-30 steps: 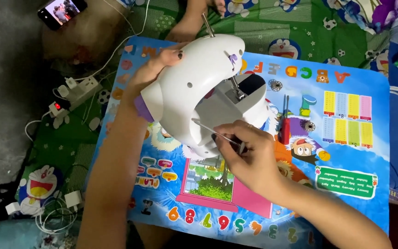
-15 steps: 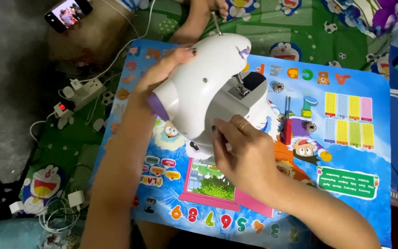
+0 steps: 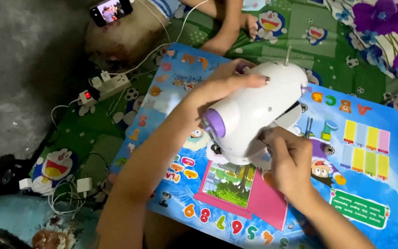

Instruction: The person disassembles and reassembles a mini sewing machine to perform repairs.

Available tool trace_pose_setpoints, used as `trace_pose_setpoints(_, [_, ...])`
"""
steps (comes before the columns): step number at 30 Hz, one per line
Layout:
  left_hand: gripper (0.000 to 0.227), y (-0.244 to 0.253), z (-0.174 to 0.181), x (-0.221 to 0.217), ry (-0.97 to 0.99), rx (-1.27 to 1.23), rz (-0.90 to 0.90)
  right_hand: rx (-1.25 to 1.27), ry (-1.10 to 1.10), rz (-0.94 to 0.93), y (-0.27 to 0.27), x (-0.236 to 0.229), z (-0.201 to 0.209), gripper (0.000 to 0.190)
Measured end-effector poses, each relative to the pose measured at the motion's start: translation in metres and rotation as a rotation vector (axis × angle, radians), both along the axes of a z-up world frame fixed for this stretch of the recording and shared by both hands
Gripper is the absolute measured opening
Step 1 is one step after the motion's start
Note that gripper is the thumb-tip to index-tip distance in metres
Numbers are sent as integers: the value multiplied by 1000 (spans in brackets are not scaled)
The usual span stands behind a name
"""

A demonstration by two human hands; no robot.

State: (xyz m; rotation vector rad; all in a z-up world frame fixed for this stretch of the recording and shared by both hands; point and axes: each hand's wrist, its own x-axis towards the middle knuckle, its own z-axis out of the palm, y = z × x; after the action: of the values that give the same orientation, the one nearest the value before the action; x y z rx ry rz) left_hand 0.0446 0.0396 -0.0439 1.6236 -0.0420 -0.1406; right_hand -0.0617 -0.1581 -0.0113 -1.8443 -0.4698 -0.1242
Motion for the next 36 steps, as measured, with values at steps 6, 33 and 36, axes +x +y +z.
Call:
trace_pose_setpoints(6, [98,-11,28,-15,32,53,-19,60,173,-57,-7,-12,-18,31])
trace_pose_setpoints(33, [107,-23,33,-28,77,-46,47,-371,-1088,-4,-43,49,-68,43])
trace_pose_setpoints(36, [109,-25,41,-31,86,-22,69,-339,-1255,-26,-56,69,-86,53])
